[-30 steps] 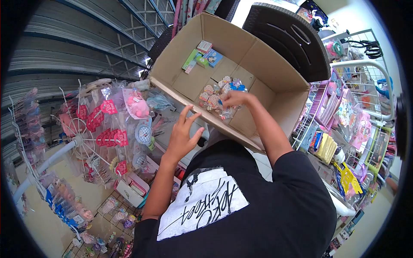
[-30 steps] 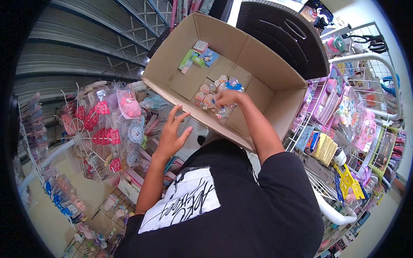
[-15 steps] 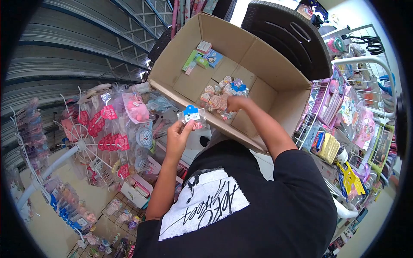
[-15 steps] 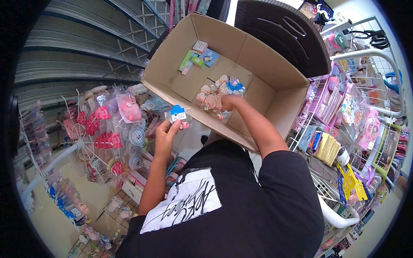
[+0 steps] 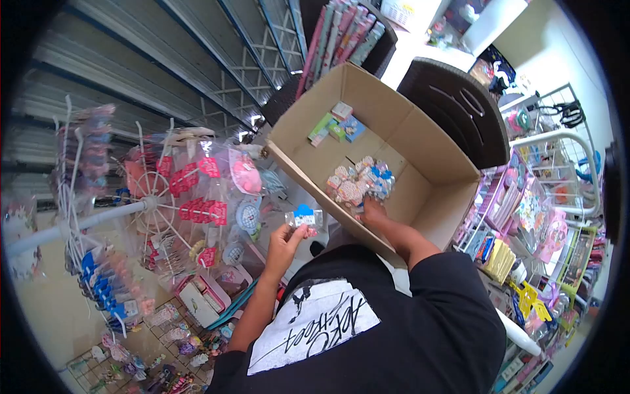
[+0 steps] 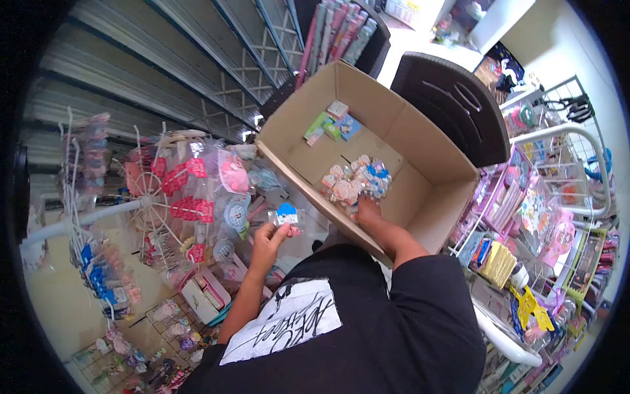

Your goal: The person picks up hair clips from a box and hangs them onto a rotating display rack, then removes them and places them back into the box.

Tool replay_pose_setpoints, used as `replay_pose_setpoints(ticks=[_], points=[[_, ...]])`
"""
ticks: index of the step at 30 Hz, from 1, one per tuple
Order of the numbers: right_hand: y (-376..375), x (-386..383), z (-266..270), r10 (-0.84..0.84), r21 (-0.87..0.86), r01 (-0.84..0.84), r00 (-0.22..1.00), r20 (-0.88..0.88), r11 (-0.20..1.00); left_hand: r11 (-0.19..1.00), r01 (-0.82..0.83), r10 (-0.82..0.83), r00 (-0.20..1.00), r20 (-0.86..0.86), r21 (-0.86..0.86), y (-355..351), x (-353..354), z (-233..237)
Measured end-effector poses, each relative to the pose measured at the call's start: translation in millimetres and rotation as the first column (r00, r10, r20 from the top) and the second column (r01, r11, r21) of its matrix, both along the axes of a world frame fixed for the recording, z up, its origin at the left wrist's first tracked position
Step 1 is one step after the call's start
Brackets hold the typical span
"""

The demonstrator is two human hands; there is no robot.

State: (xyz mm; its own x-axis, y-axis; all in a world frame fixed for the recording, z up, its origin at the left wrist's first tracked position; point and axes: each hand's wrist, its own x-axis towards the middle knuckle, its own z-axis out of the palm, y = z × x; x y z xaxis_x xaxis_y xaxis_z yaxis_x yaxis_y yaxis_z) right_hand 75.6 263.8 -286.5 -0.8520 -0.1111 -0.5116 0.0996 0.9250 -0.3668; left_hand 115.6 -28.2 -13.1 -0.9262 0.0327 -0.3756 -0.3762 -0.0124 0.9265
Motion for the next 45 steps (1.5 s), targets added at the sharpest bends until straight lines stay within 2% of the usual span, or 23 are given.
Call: replay_pose_setpoints(ticks=[1,4,9,12,15,17,19,21,23,27,28,29,30,31,32,34,36,38,39,41,42,44,45], points=[[0,-5,-3,-0.001,-0.051,0.007,0.994,0.107,0.999,1.000,-0.015,0.015,1.000,-0.025,-0.004,-2,5,-2],[-1,-12,-9,-0.058,-0.119,0.075,0.989,0.136,0.990,0.998,0.043,-0.044,0.999,-0.015,-0.053,-10,15,-7],[1,-13,-15,0.029,-0.124,-0.015,0.992,0.119,0.992,0.992,0.078,-0.073,0.996,0.058,-0.100,-16,27,9],[5,-19,-15,0.088,-0.061,-0.076,0.970,0.225,0.995,0.991,0.083,-0.076,0.995,0.070,-0.107,-20,34,11],[-4,-11,-21,0.051,0.069,-0.059,0.992,0.116,0.996,0.985,0.087,-0.082,0.996,0.038,-0.150,-26,39,14],[-3,-13,-39,0.079,0.050,-0.079,0.997,-0.001,0.996,0.981,0.070,-0.065,0.997,0.035,-0.182,-30,45,6],[-8,-18,-34,-0.045,-0.136,0.081,0.968,0.249,0.987,0.981,0.065,-0.059,0.998,0.036,-0.180,-35,52,0],[-18,-18,-25,-0.123,-0.142,0.147,0.978,0.166,0.979,0.980,0.068,-0.064,0.998,0.026,-0.184,-36,59,-2],[-26,-26,-12,-0.335,-0.043,0.367,0.886,0.320,0.929,0.981,0.071,-0.071,0.997,0.008,-0.183,-37,60,1],[-11,-25,-22,-0.272,-0.112,0.309,0.926,0.262,0.944,0.972,0.096,-0.112,0.991,-0.066,-0.216,-40,68,5],[-3,-30,-8,-0.131,-0.104,0.166,0.952,0.276,0.981,0.981,0.092,-0.109,0.990,-0.089,-0.173,-39,70,11],[3,-38,-2,-0.131,-0.098,0.162,0.956,0.261,0.982,0.987,0.091,-0.105,0.988,-0.112,-0.129,-39,72,19],[16,-49,-10,0.084,-0.046,-0.076,0.975,0.208,0.996,0.989,0.087,-0.103,0.987,-0.127,-0.123,-40,73,28],[16,-56,7,0.299,0.020,-0.307,0.939,0.170,0.952,0.965,0.145,-0.187,0.965,-0.185,-0.218,-43,75,38],[26,-63,27,0.239,0.087,-0.262,0.947,0.214,0.961,0.930,0.190,-0.270,0.934,-0.233,-0.315,-45,78,48],[30,-76,63,0.083,0.098,-0.071,0.989,-0.121,0.993,0.928,0.158,-0.278,0.895,-0.348,-0.338,-50,87,63],[1,-79,170,-0.072,-0.143,0.031,0.955,-0.288,0.989,0.926,0.104,-0.274,0.847,-0.456,-0.363,-58,96,84],[-45,-72,271,-0.209,-0.547,-0.057,0.888,-0.411,0.835,0.902,0.002,-0.313,0.693,-0.650,-0.432,-67,108,111],[-66,-70,305,-0.182,-0.544,-0.083,0.891,-0.416,0.835,0.903,-0.025,-0.291,0.697,-0.655,-0.428,-74,114,126],[-107,-59,360,-0.096,-0.788,-0.232,0.934,-0.345,0.571,0.896,-0.121,-0.298,0.549,-0.781,-0.427,-92,127,158],[-128,-47,384,-0.078,-0.786,-0.248,0.934,-0.350,0.566,0.894,-0.142,-0.286,0.550,-0.784,-0.426,-100,138,175],[-168,-26,430,0.006,-0.839,-0.419,0.895,-0.445,0.346,0.877,-0.314,-0.161,0.522,-0.837,-0.364,-119,155,200],[-184,-13,452,0.020,-0.834,-0.436,0.890,-0.456,0.339,0.849,-0.441,-0.096,0.411,-0.907,-0.290,-130,159,198]])
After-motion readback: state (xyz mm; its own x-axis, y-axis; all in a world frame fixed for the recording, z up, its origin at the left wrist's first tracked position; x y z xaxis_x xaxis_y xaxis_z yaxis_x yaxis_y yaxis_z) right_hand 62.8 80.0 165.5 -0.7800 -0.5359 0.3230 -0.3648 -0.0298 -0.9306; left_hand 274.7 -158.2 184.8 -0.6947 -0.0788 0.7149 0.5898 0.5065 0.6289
